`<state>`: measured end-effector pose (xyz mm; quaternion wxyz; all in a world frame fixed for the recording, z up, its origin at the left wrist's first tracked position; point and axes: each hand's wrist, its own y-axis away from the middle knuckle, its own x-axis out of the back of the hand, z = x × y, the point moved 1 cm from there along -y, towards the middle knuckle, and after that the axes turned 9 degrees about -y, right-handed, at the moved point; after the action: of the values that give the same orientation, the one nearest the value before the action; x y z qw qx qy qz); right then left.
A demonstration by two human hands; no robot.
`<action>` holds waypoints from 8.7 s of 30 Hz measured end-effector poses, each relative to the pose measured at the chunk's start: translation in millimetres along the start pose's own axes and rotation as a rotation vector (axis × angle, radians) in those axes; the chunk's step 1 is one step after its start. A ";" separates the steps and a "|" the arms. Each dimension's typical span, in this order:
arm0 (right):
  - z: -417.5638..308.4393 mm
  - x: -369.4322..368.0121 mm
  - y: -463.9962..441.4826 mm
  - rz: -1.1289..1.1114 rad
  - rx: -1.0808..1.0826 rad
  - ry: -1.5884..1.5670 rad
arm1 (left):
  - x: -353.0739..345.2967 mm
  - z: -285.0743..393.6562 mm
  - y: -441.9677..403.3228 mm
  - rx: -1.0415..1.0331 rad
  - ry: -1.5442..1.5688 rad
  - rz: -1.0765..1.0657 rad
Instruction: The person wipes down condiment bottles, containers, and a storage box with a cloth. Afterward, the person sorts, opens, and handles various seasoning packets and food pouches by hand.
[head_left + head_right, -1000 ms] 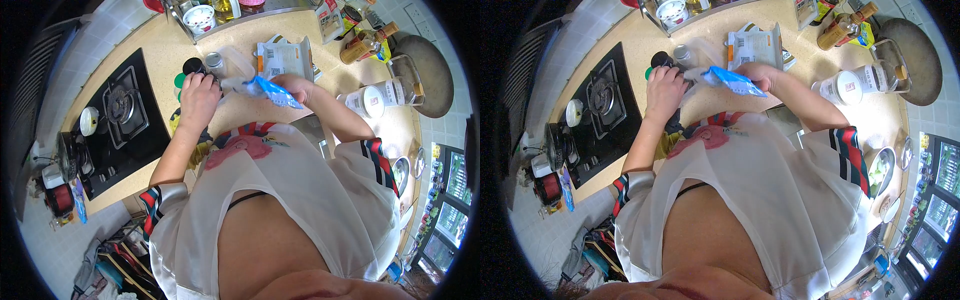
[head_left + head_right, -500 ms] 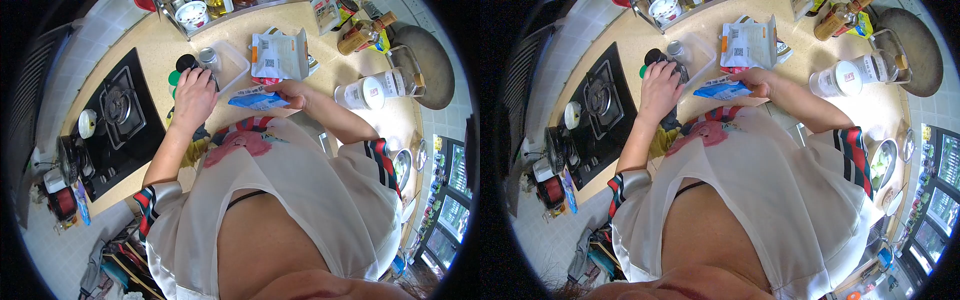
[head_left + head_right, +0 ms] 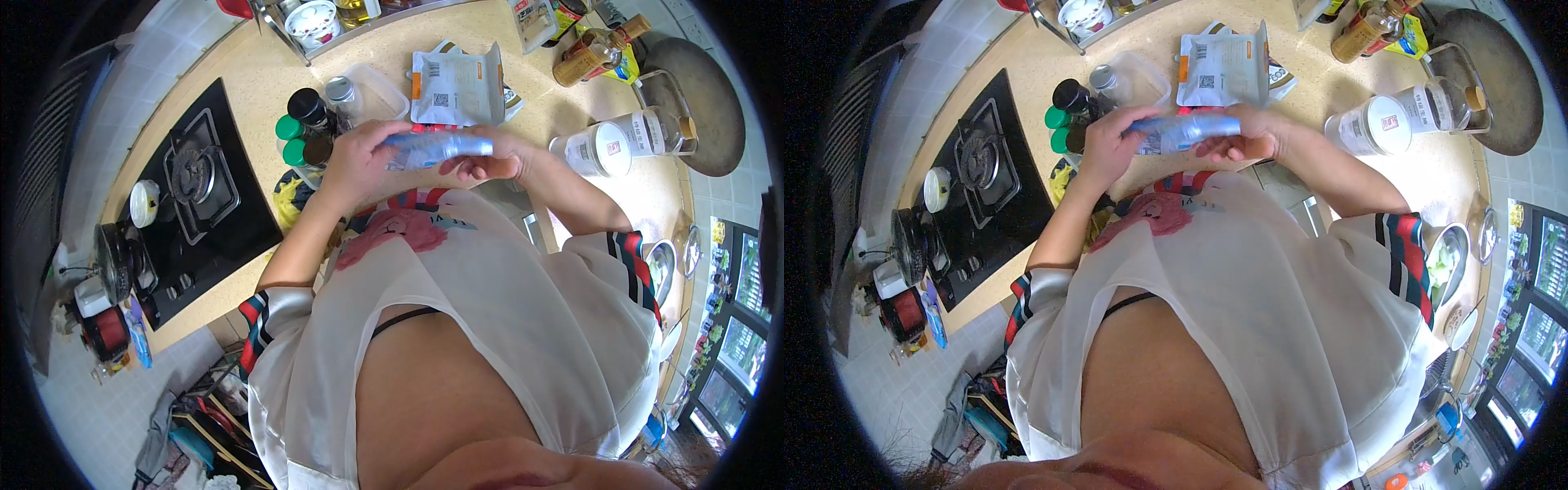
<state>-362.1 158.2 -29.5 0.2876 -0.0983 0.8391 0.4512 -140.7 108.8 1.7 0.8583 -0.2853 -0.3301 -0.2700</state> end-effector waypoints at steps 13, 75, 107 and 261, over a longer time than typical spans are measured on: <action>-9.7 4.2 -11.1 0.116 0.775 0.268 | -38.2 -25.9 -15.0 0.468 0.660 0.034; 10.6 8.9 12.2 0.079 1.207 1.716 | -70.5 -26.4 -1.3 0.082 -0.332 -0.182; -55.4 -114.5 -90.0 0.736 0.603 1.668 | 25.2 -61.2 -48.4 0.039 -0.941 -0.068; -14.2 -1.2 67.1 -0.291 0.993 0.126 | -23.2 3.1 -24.6 0.214 1.268 -0.117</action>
<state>-395.2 185.0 24.3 0.3085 -0.0926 0.9452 -0.0525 -172.8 100.2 -5.4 0.8942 0.0351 0.2012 -0.3984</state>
